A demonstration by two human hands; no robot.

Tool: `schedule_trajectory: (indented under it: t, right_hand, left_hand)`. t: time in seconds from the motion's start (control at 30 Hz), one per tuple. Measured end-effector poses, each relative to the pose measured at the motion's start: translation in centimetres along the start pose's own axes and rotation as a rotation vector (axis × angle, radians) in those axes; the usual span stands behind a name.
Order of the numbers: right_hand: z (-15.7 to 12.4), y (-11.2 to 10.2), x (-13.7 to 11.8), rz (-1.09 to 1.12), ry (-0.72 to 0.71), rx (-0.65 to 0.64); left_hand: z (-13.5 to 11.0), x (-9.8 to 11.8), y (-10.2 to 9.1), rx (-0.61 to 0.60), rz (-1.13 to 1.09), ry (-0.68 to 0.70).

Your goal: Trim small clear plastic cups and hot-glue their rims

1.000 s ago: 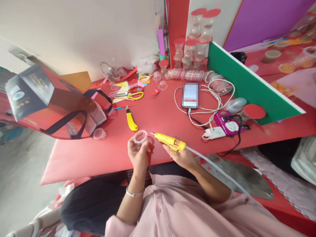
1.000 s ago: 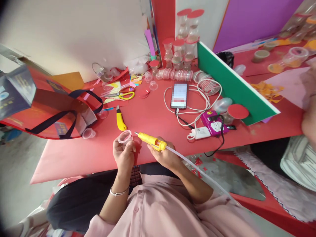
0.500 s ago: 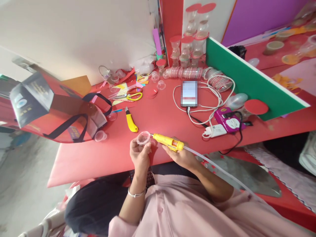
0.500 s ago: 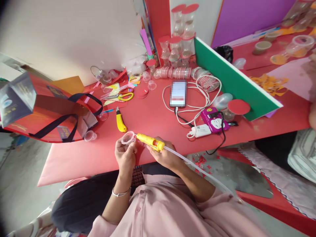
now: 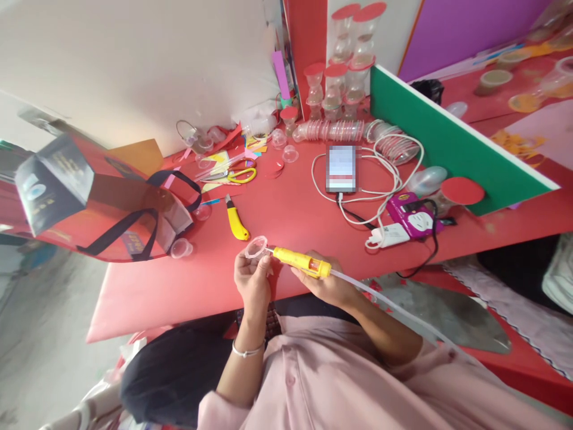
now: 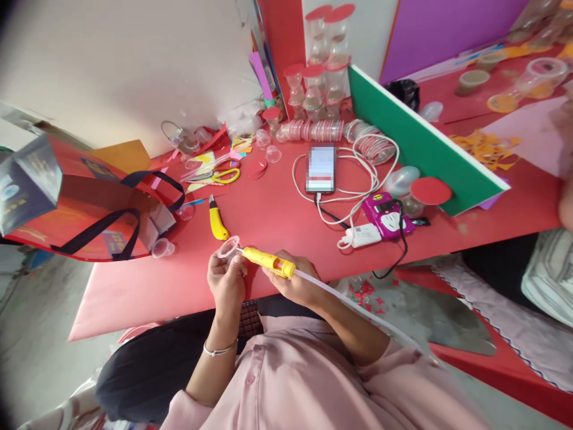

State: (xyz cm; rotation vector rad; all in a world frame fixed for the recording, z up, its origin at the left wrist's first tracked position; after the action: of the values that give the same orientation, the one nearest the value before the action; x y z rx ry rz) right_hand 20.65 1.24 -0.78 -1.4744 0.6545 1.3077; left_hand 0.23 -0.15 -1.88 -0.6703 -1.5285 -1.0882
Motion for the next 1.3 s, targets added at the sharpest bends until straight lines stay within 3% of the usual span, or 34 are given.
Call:
schedule_trajectory:
  t: [0.17,0.37,0.5,0.6,0.73,0.9,1.07,1.3]
  right_hand:
    - [0.0,-0.3,0.9,-0.045,0.114,0.058]
    - [0.0,-0.5,1.5,-0.052,0.134,0.097]
    - [0.3,-0.4,2.8,0.142,0.241,0.081]
    - [1.3,-1.0,2.9,0.431,0.335,0.161]
    - [4.5,-3.0,0.2,0.663,0.265,0.274]
    - [9.0,-4.7,-1.9,0.663,0.122,0.311]
    - [11.5,-4.2,-1.0,0.509,0.055,0.327]
    - [11.9,-3.2,-0.3,0.493,0.098,0.300]
  left_hand:
    - [-0.1,-0.2,-0.3,0.007,-0.011,0.002]
    - [-0.2,-0.1,-0.2,0.001,-0.038,-0.016]
    - [0.4,-0.9,0.7,-0.063,-0.126,-0.121]
    - [1.7,-1.2,2.3,-0.144,-0.155,-0.229]
    - [4.3,-0.4,5.3,-0.327,-0.096,-0.254]
    - [7.6,0.5,7.2,-0.463,-0.111,-0.149]
    - [8.6,-0.2,6.4,-0.407,-0.164,-0.171]
    - [8.2,-0.8,6.1,-0.385,-0.206,-0.225]
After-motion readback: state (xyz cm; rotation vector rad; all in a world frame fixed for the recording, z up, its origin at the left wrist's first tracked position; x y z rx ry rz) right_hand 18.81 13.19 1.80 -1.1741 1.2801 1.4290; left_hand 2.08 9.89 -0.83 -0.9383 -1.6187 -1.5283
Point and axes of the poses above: each hand's wrist, its own z-axis towards the middle knuckle, its own y-axis out of the palm, x = y × z, the point moved 10 cm from there along z, towards the middle knuckle, and after that the axes turned 7 degrees about -x, right-handed, at the moved point
